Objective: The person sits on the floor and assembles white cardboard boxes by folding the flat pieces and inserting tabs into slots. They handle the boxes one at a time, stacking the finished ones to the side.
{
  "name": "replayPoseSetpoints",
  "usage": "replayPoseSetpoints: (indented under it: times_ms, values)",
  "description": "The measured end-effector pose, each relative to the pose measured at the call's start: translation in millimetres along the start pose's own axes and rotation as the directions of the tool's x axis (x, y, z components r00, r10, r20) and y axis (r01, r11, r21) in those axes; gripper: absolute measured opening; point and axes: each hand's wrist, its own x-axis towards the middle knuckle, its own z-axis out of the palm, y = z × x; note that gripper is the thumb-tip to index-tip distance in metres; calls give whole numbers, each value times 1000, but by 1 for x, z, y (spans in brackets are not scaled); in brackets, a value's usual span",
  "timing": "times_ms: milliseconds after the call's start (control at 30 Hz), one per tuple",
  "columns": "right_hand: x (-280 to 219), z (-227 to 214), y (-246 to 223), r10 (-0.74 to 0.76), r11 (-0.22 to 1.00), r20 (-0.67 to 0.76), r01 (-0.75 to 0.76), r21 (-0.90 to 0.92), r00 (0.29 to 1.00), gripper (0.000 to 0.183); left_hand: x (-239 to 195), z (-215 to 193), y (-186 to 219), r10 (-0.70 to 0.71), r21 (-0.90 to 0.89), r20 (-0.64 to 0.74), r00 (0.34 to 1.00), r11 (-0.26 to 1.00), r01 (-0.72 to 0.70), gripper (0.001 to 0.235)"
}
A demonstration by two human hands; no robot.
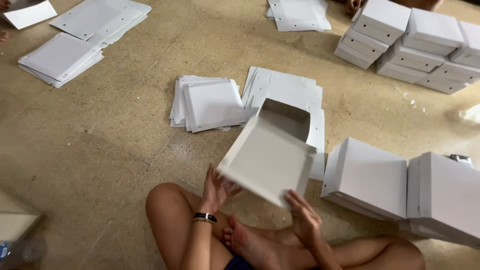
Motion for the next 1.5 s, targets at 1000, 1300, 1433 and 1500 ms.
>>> replayPoseSetpoints:
  times_ms: [1000,1300,1433,1500]
  values:
    - [-80,59,80,785,551,364,-834,-42,500,63,40,-46,-85,236,995,69,969,58,-85,57]
    - [-37,31,40,839,466,326,-885,-18,436,63,30,-34,-71,174,881,-84,981,474,-9,49]
    - [-68,43,93,964,249,184,-894,-372,192,56,65,-58,-79,179,765,-111,978,644,-31,42]
    - [-48,29,70,908,394,195,-914,-94,371,59,47,-43,-76,105,606,-78,991,795,-37,53]
